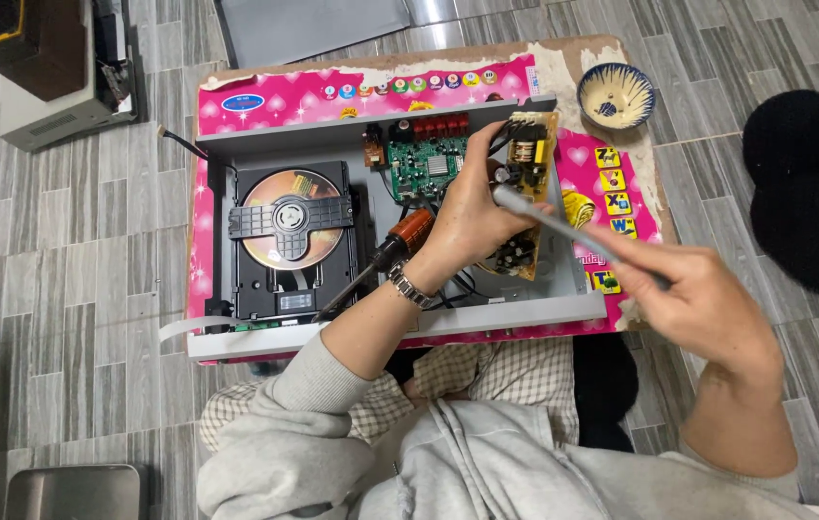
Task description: Cleaning a circuit board with a cotton swab and using a screwdriver to manipulate components inside an electronic device
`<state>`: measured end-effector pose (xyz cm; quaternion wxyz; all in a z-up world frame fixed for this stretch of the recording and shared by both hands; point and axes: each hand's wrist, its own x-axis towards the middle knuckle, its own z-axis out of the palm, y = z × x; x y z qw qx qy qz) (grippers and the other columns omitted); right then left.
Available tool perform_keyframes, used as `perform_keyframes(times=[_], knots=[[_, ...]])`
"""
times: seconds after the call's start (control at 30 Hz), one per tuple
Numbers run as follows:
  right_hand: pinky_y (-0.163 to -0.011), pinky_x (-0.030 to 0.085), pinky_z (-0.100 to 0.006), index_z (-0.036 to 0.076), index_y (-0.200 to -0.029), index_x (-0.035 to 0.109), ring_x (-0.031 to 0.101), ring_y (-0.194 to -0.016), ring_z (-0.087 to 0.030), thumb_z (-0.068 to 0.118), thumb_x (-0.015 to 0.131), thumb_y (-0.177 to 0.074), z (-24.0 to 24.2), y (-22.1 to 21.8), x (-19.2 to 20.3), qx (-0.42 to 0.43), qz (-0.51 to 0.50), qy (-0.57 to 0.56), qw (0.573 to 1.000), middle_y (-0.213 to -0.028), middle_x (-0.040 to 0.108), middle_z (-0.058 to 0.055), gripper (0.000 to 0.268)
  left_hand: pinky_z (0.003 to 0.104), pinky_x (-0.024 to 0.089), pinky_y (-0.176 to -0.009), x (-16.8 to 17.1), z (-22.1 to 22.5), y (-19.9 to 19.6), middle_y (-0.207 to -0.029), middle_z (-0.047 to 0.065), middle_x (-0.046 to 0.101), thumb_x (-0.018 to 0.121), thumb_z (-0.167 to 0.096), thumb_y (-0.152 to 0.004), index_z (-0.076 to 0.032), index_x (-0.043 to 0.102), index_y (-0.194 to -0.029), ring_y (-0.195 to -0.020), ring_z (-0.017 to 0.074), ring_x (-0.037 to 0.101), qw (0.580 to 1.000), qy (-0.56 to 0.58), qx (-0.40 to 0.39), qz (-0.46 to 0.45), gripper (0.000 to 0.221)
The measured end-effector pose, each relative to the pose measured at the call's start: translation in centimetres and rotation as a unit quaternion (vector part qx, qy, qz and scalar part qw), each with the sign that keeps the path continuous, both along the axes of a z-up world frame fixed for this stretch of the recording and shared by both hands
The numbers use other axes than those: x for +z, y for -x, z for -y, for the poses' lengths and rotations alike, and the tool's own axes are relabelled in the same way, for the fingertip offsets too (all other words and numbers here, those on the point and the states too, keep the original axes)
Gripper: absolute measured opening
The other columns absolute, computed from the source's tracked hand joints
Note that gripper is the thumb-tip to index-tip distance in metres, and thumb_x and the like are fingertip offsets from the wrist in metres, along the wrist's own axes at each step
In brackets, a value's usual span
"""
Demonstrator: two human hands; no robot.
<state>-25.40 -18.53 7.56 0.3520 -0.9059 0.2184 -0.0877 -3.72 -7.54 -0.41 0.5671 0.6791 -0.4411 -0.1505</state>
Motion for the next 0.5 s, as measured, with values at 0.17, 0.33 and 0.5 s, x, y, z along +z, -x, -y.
perform_keyframes(times=[0.17, 0.33, 0.5], knots=[[-0.039, 0.033, -0.033, 0.014, -0.133, 0.069, 0.042, -0.041, -0.017, -0.006, 0.061, -0.082, -0.6, -0.3, 1.3, -0.046, -0.027, 0.052, 0.997, -0.066, 0.069, -0.013, 0.055, 0.041, 0.062, -0.092, 0.6, -0.4, 0.6, -0.131, 0.019, 0.060, 0.090, -0.018, -0.066, -0.008, 0.027, -0.146, -0.113, 0.0308, 0.068, 0.999, 0.000, -0.020, -0.035, 0.103], [-0.043, 0.035, -0.032, 0.000, -0.138, 0.066, 0.045, -0.048, -0.018, -0.009, 0.060, -0.089, -0.3, 0.3, 0.9, -0.073, 0.060, 0.093, 0.991, -0.079, 0.069, -0.019, 0.051, 0.041, 0.066, -0.085, 1.2, -0.9, 0.7, -0.127, 0.020, 0.062, 0.087, -0.019, -0.068, -0.007, 0.024, -0.147, -0.108, 0.0306, 0.071, 0.997, -0.012, -0.040, -0.060, 0.102], [-0.063, 0.043, -0.025, 0.001, -0.138, 0.060, 0.058, -0.077, -0.015, -0.005, 0.054, -0.088, 1.1, 1.7, -0.9, -0.044, 0.069, -0.054, 0.995, -0.122, 0.070, -0.011, 0.051, 0.051, 0.037, -0.118, 1.2, -0.7, 0.3, -0.156, 0.027, 0.034, 0.090, -0.017, -0.065, -0.003, 0.014, -0.153, -0.144, 0.0410, 0.038, 0.997, 0.010, -0.075, -0.035, 0.117]])
